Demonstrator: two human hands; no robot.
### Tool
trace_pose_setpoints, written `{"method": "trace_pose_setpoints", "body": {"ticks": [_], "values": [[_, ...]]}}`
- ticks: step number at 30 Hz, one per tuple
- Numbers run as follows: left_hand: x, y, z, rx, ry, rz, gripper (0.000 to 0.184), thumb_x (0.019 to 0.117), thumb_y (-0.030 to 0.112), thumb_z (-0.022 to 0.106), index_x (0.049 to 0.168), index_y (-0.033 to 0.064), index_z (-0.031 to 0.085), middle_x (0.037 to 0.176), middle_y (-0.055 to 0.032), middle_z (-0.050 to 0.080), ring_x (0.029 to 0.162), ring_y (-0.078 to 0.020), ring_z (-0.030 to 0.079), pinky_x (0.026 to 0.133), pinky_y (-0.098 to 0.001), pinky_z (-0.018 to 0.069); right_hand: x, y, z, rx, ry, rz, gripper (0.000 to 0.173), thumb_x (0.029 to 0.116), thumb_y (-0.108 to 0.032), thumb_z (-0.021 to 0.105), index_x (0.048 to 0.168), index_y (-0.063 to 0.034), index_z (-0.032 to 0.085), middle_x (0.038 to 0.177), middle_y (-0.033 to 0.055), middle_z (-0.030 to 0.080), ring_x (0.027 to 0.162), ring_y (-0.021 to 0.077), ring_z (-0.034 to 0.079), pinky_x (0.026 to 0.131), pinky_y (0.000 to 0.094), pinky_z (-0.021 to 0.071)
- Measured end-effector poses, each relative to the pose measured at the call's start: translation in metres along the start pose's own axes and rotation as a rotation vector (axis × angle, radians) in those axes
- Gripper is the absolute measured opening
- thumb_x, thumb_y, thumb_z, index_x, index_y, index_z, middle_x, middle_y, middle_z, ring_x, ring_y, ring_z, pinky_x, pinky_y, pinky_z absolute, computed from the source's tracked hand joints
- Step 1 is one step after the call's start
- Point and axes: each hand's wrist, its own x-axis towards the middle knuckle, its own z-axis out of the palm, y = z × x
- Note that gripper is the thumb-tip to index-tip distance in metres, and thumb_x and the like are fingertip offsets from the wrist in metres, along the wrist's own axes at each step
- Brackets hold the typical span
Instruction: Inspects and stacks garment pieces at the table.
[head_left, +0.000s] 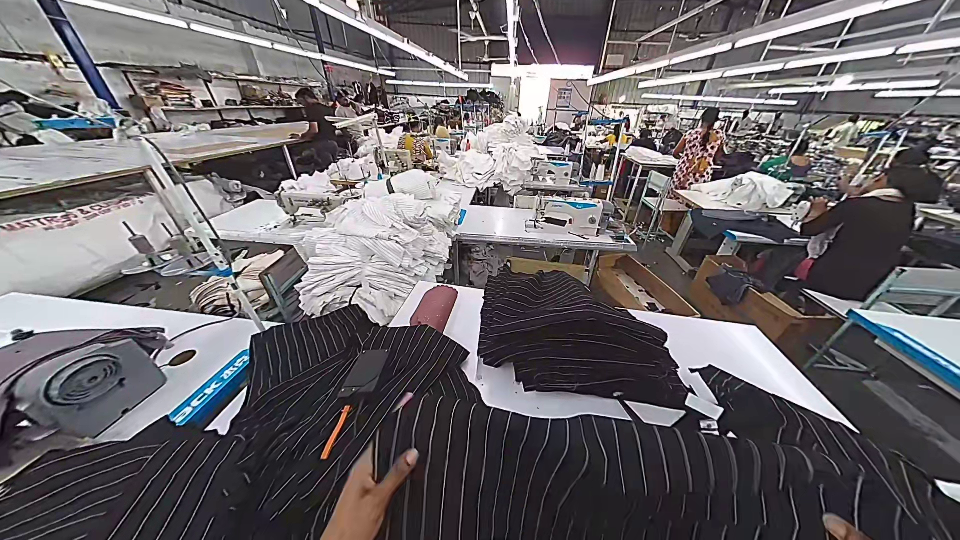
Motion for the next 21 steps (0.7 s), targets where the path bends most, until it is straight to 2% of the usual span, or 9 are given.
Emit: {"method": "trace_pose_setpoints", "body": {"ticks": [1,3,5,7,10,14,16,18,21], "values": [[0.009,-0.006,-0.006,0.051,-0.031,0.075,0.058,0.0942,0.008,0.062,0.147,-0.0075,0.044,0.151,-0.012,0.052,0.139,-0.0088,0.049,0.117,-0.0309,0.0391,0.006,0.002,-0.005,-0.006,-0.013,-0.078,0.061,0.0944,-0.011,0.068,0.146,0.009,0.041,0.143,0.0087,0.056,0.128,0.0017,0.054,0.111,0.0235,0.0451],[0.02,-0.004,-0.014,0.033,-0.045,0.218,0.064,0.0994,0.022,0.059,0.154,-0.0039,0.037,0.164,-0.0143,0.035,0.151,-0.0153,0.033,0.124,-0.0367,0.0291,0.012,-0.006,-0.014,0.052,0.03,-0.234,0.055,0.1002,-0.014,0.059,0.146,0.0094,0.041,0.152,0.0087,0.048,0.137,0.0032,0.046,0.115,0.0252,0.0394],[0.019,0.011,-0.014,-0.125,-0.036,0.278,0.055,0.0999,0.03,0.062,0.151,0.0143,0.049,0.157,0.0049,0.047,0.142,-0.005,0.044,0.117,-0.0301,0.0387,0.01,-0.023,-0.015,0.161,0.075,-0.312,0.036,0.1021,-0.016,0.057,0.138,-0.0135,0.054,0.139,-0.0148,0.059,0.128,-0.0039,0.053,0.11,0.0227,0.0452],[0.018,0.025,-0.015,-0.18,-0.118,0.32,0.035,0.1006,0.034,0.062,0.135,0.0338,0.067,0.139,0.0183,0.064,0.128,0.0027,0.057,0.11,-0.0233,0.0456,0.007,-0.034,-0.018,0.145,-0.067,-0.363,0.031,0.1012,-0.026,0.063,0.13,-0.0372,0.065,0.131,-0.0273,0.064,0.121,-0.0075,0.058,0.105,0.0196,0.0486],[0.025,0.029,-0.024,-0.061,-0.278,0.379,0.028,0.1049,0.025,0.055,0.122,0.0313,0.076,0.123,0.0152,0.073,0.118,0.0026,0.065,0.105,-0.0205,0.05,0.007,-0.034,-0.022,0.025,-0.248,-0.346,0.027,0.0983,-0.009,0.062,0.115,-0.0233,0.079,0.114,-0.0172,0.076,0.103,-0.0061,0.069,0.092,0.0159,0.0559],[0.021,0.04,-0.044,0.208,-0.42,0.303,0.04,0.0934,0.014,0.069,0.133,0.0066,0.067,0.132,0.0035,0.07,0.12,-0.0014,0.064,0.106,-0.0265,0.0499,-0.002,-0.046,-0.049,-0.313,-0.305,-0.29,0.058,0.0847,-0.019,0.081,0.139,-0.0104,0.064,0.138,-0.0011,0.066,0.104,-0.0043,0.067,0.085,0.0163,0.053],[0.023,0.046,-0.047,0.398,-0.491,0.277,0.049,0.0871,0.012,0.073,0.133,-0.002,0.064,0.133,-0.0096,0.068,0.13,-0.0184,0.059,0.119,-0.0444,0.0347,-0.006,-0.051,-0.057,-0.574,-0.192,-0.35,0.06,0.0815,-0.022,0.082,0.137,-0.0077,0.066,0.135,0.0146,0.068,0.112,0.0251,0.07,0.095,0.0464,0.0527],[0.036,0.041,-0.037,0.585,-0.509,0.279,0.04,0.0878,0.007,0.073,0.127,-0.0005,0.07,0.126,-0.0179,0.071,0.128,-0.04,0.06,0.119,-0.0632,0.028,0.0,-0.045,-0.054,-0.737,-0.011,-0.423,0.039,0.0817,-0.013,0.076,0.12,-0.0047,0.076,0.121,0.0244,0.072,0.107,0.0449,0.069,0.09,0.0663,0.0509],[0.063,0.009,-0.005,0.731,-0.381,0.36,0.027,0.0863,0.006,0.073,0.113,0.0062,0.078,0.101,-0.0242,0.068,0.093,-0.0426,0.064,0.084,-0.0628,0.0492,0.017,-0.033,-0.043,-0.837,0.166,-0.402,0.016,0.0913,0.001,0.065,0.099,-0.0002,0.079,0.12,0.024,0.072,0.113,0.0463,0.068,0.093,0.0688,0.0496]]}}
